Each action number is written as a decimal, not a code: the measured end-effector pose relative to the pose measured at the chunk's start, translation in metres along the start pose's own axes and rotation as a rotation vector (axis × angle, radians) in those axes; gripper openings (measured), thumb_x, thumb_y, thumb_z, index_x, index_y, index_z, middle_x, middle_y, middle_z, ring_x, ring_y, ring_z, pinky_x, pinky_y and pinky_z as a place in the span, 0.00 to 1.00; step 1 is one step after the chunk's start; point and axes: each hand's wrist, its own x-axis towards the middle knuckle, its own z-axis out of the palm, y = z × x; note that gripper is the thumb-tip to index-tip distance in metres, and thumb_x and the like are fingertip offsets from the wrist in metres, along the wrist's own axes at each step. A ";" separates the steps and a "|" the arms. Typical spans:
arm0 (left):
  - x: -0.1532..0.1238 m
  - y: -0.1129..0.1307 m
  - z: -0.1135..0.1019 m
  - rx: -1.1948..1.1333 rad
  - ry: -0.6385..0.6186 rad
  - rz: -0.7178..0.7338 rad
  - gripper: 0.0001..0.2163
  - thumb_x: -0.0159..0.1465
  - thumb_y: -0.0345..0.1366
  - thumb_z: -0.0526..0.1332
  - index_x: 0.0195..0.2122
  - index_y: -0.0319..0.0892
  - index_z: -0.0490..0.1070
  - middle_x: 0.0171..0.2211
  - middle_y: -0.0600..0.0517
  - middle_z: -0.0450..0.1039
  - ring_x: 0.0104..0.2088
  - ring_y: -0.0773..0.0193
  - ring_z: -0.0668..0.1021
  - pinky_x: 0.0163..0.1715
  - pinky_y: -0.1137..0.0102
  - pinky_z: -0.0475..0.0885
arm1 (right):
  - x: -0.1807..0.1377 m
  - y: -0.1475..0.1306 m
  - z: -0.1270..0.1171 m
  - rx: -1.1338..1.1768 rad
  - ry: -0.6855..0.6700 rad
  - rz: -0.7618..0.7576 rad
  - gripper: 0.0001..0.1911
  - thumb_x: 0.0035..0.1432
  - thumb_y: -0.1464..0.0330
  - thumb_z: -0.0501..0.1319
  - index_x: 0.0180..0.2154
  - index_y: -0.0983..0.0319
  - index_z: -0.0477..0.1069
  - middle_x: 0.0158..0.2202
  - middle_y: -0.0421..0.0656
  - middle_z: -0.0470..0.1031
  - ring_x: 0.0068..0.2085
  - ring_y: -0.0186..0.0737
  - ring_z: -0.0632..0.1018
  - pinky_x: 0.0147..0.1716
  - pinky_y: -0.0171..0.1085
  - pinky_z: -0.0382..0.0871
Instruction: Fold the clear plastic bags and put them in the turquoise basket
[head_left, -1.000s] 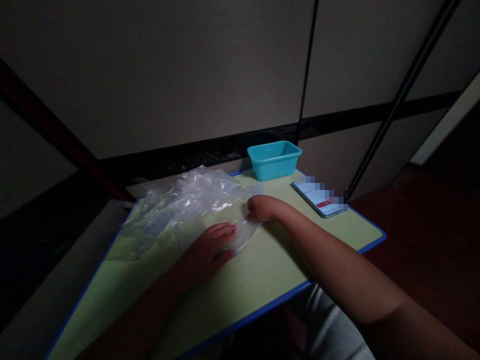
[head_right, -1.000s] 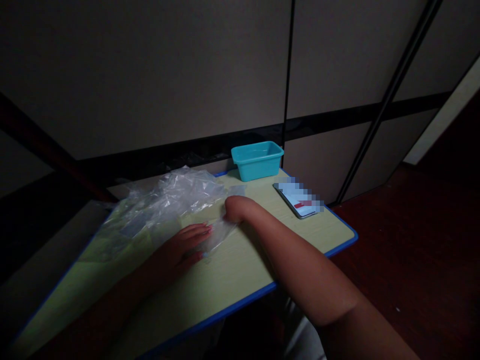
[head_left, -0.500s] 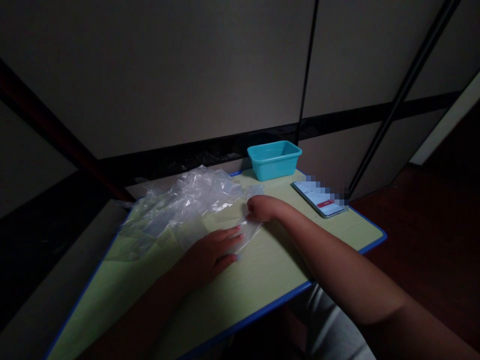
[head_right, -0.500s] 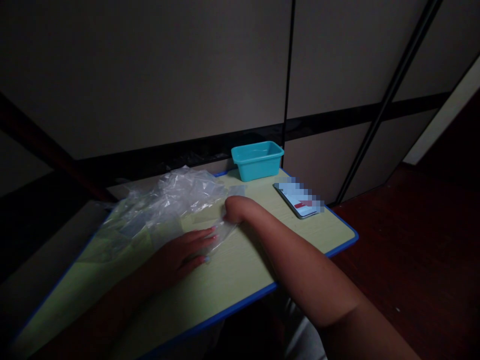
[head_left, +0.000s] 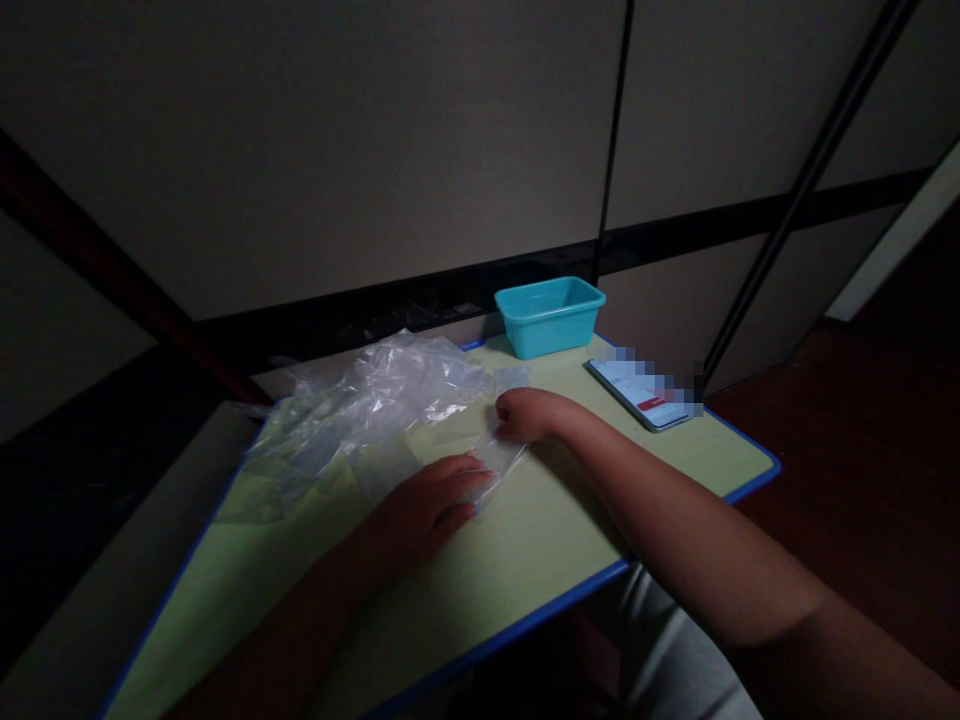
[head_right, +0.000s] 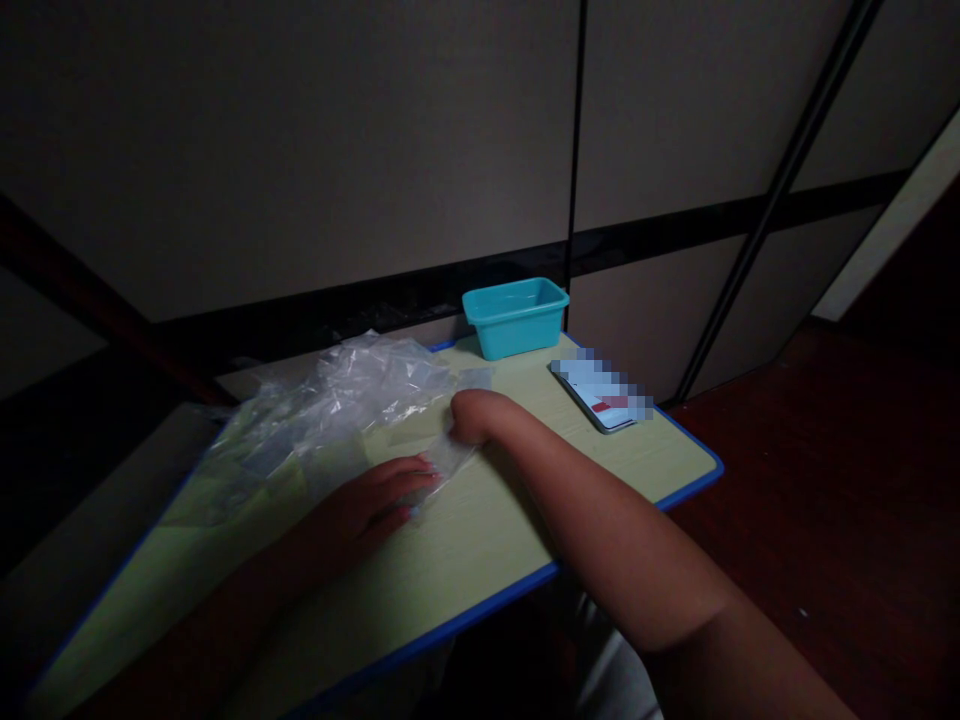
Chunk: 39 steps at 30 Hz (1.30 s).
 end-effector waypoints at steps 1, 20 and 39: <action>0.000 0.000 0.000 0.002 -0.001 0.005 0.16 0.65 0.36 0.52 0.54 0.46 0.65 0.57 0.49 0.63 0.56 0.56 0.66 0.55 0.60 0.63 | 0.000 0.000 0.000 0.001 0.000 0.000 0.17 0.55 0.67 0.57 0.43 0.70 0.75 0.42 0.56 0.76 0.41 0.47 0.77 0.35 0.33 0.66; -0.001 0.000 0.000 0.032 -0.020 0.026 0.18 0.65 0.41 0.53 0.56 0.47 0.62 0.58 0.49 0.61 0.56 0.55 0.65 0.54 0.59 0.63 | -0.014 -0.006 -0.011 0.087 0.059 -0.045 0.15 0.57 0.67 0.56 0.42 0.69 0.73 0.40 0.52 0.77 0.38 0.44 0.77 0.31 0.32 0.64; -0.005 -0.001 0.003 0.201 -0.048 0.050 0.19 0.65 0.40 0.52 0.57 0.46 0.61 0.59 0.47 0.61 0.58 0.54 0.63 0.57 0.53 0.58 | -0.005 -0.008 0.004 0.675 0.041 -0.089 0.04 0.55 0.72 0.56 0.28 0.64 0.61 0.25 0.42 0.69 0.21 0.33 0.73 0.15 0.31 0.71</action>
